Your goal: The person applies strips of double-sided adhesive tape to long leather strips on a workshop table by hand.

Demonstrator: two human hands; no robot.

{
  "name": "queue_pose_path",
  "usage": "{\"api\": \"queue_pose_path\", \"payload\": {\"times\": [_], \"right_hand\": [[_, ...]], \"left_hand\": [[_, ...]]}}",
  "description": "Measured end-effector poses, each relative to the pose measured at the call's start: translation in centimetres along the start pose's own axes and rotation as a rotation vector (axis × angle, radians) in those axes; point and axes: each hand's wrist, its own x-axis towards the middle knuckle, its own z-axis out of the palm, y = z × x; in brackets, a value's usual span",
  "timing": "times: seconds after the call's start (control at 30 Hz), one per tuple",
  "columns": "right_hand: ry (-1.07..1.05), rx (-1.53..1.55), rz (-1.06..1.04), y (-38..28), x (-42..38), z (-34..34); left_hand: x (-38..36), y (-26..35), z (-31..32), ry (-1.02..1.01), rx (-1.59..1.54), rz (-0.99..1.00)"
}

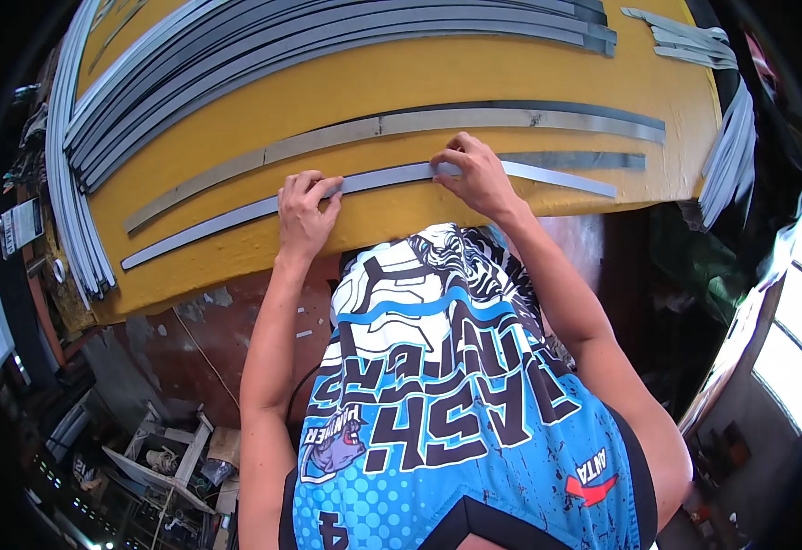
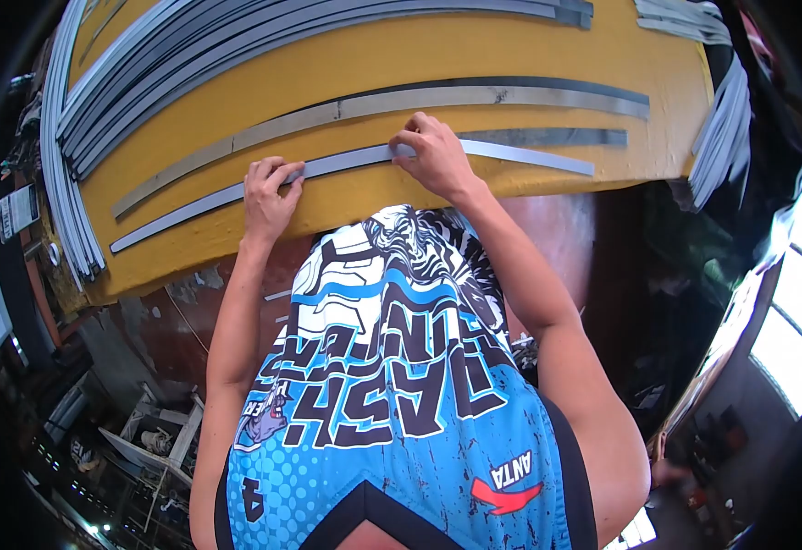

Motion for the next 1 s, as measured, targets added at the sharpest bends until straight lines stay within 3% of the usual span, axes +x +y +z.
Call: {"api": "queue_pose_path", "payload": {"times": [0.57,1.0], "right_hand": [[0.004,-0.021,-0.014,0.6,0.2,0.4],[-0.044,0.007,-0.052,1.3,1.1,0.5]], "left_hand": [[0.4,3.3,2.4,0.037,-0.038,-0.035],[3.3,8.4,7.3,0.062,-0.119,0.102]]}}
